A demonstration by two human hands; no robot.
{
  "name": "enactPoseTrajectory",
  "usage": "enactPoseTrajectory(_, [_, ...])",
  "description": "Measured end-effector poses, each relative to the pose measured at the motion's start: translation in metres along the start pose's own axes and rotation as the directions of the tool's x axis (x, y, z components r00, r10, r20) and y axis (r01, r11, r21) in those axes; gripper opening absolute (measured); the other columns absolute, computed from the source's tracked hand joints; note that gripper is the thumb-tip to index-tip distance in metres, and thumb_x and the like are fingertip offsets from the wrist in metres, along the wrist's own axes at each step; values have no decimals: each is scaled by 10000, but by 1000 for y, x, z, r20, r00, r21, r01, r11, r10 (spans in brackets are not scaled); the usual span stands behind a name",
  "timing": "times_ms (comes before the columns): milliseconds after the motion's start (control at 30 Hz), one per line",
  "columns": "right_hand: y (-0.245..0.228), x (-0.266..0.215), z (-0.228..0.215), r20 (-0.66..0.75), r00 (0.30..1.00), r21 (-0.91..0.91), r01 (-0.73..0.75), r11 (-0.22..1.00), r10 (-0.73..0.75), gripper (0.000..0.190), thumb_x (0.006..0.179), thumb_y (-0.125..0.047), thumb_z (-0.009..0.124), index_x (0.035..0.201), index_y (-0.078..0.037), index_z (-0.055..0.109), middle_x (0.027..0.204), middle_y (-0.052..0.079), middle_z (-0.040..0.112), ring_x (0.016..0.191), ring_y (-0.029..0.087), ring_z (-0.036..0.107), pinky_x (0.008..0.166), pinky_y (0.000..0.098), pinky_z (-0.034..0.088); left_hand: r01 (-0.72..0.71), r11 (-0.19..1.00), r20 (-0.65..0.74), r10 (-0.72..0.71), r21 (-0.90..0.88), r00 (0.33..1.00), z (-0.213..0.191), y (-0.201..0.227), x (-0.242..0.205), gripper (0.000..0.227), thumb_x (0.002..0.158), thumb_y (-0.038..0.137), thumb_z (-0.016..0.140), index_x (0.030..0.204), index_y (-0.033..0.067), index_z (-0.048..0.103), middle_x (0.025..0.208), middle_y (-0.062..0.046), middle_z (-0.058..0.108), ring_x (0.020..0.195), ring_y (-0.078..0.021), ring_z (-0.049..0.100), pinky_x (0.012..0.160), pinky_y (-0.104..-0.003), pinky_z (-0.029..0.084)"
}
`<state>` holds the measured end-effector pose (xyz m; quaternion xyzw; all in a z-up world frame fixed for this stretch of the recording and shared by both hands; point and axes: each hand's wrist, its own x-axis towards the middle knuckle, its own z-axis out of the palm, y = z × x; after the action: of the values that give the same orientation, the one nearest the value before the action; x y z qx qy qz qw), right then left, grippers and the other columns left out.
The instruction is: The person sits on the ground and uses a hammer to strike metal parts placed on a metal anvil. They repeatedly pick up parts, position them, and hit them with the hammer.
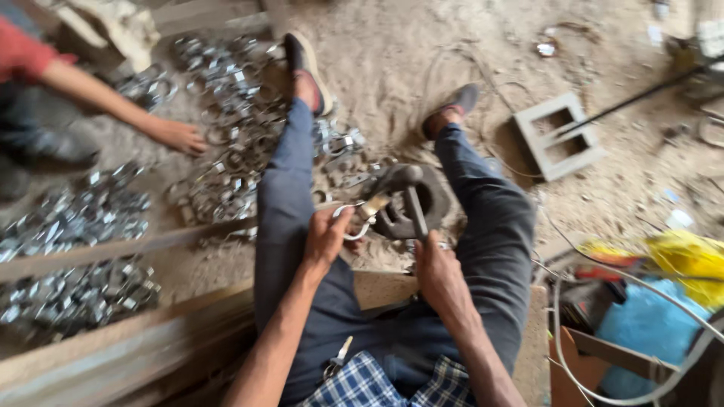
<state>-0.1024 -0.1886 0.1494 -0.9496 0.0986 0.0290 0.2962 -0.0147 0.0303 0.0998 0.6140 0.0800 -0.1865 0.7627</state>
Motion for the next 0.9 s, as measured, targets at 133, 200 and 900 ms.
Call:
enactPoseTrajectory(133, [-3, 1, 1, 14, 1000, 24, -28, 999, 28, 250, 1033, -297, 565, 1070, -64, 484, 731, 284, 631, 700, 524, 614, 590, 625, 458, -207, 929, -107, 250, 306, 962, -3, 0, 6, 345, 932, 298, 677, 1080, -13, 654, 891, -150, 755, 728, -216, 732, 595, -323, 584])
enactPoseTrajectory(200, [-4, -1, 0, 12, 1000, 28, -14, 1000, 13, 250, 1038, -294, 562, 1066, -59, 480, 716, 281, 621, 679, 518, 610, 583, 619, 460, -286, 829, -74, 363, 481, 929, 2, 5, 9, 432, 911, 357, 698, 1156, 7, 634, 946, -139, 767, 809, -228, 750, 654, -338, 595])
enactPoseTrajectory(900, [-5, -33, -38, 91, 986, 517, -164, 840, 137, 348, 1127, -306, 464, 1035, -15, 631, 688, 57, 577, 600, 139, 511, 540, 340, 439, -376, 579, 89, 463, 724, 882, 9, -23, 21, 342, 1033, 386, 500, 1027, 60, 603, 842, -212, 684, 780, -410, 666, 646, -509, 493])
